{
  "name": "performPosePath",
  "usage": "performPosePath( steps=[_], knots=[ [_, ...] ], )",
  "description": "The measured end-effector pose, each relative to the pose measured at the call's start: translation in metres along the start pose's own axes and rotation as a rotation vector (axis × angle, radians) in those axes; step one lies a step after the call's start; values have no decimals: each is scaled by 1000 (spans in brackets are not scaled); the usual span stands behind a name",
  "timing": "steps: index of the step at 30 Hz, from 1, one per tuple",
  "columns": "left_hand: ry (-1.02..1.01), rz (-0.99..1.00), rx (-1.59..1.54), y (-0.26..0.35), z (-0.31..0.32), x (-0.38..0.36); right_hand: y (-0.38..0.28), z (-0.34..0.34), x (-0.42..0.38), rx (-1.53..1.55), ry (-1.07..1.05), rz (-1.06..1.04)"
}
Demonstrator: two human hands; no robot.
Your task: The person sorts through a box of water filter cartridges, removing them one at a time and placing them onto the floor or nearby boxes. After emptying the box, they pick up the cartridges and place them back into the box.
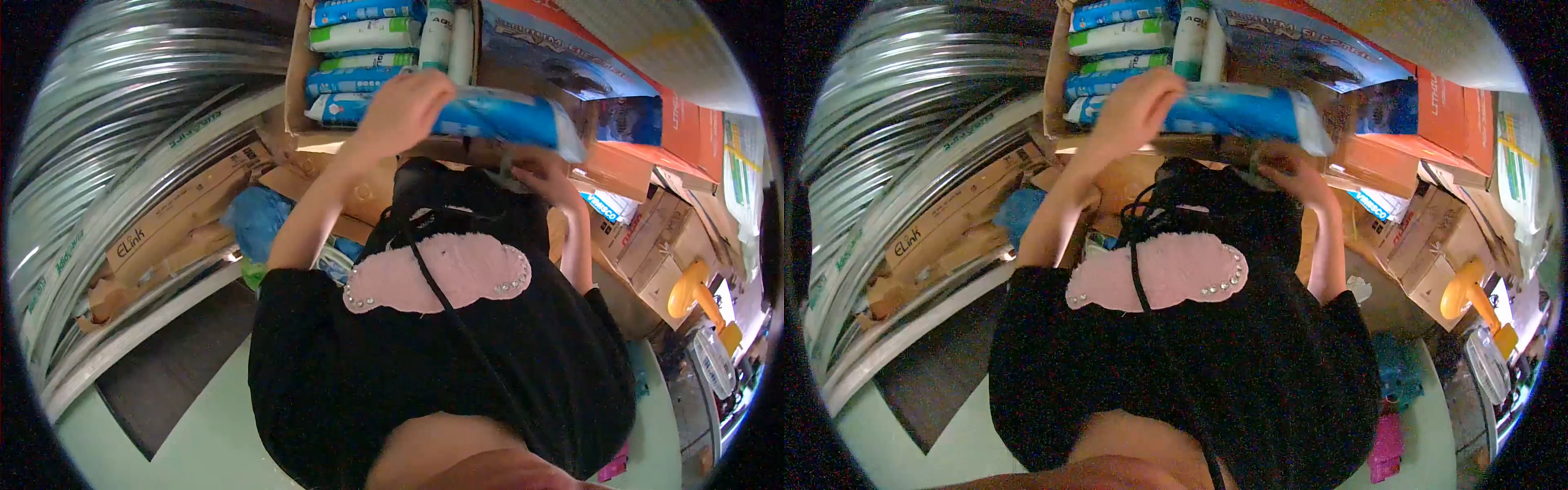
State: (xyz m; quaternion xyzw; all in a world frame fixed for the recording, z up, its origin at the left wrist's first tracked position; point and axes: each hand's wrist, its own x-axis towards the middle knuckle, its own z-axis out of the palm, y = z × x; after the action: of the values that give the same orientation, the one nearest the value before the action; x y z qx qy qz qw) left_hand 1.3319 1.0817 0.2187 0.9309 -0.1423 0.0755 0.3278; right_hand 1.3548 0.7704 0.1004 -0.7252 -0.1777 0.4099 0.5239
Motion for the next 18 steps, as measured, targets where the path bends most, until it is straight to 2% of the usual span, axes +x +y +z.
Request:
performPosePath(
  steps=[1, 4, 6, 8, 10, 11, 13, 14, 16, 17, 18],
  knots=[
    [-3, 0, -42, 9, 19, 9, -2, -6, -8, -9, -2, -4],
    [-12, 111, -138, 25, 78, 40, -1, -27, -30, -85, 223, 119],
    [16, 170, -98, 17, 115, 53, 5, -43, -41, 376, 311, 480],
    [59, 222, -63, 8, 136, 57, 3, -38, -43, 676, 576, 407],
    [-70, 225, 164, -2, 141, 60, 23, -33, -33, 547, 672, 374],
    [-54, 219, 167, -8, 140, 63, 32, -29, -26, 533, 666, 367],
    [-61, 263, 312, -19, 136, 67, 39, -20, -11, 840, 533, 384],
    [-52, 253, 321, -24, 135, 69, 35, -21, -4, 832, 520, 380],
    [-15, 139, 290, -31, 133, 71, 21, -24, 10, 513, 665, 436],
    [-8, 129, 298, -34, 133, 72, 28, -26, 18, 668, 646, 296],
    [28, 88, 245, -34, 130, 73, 33, -32, 22, 664, 632, 292]
  ],
)
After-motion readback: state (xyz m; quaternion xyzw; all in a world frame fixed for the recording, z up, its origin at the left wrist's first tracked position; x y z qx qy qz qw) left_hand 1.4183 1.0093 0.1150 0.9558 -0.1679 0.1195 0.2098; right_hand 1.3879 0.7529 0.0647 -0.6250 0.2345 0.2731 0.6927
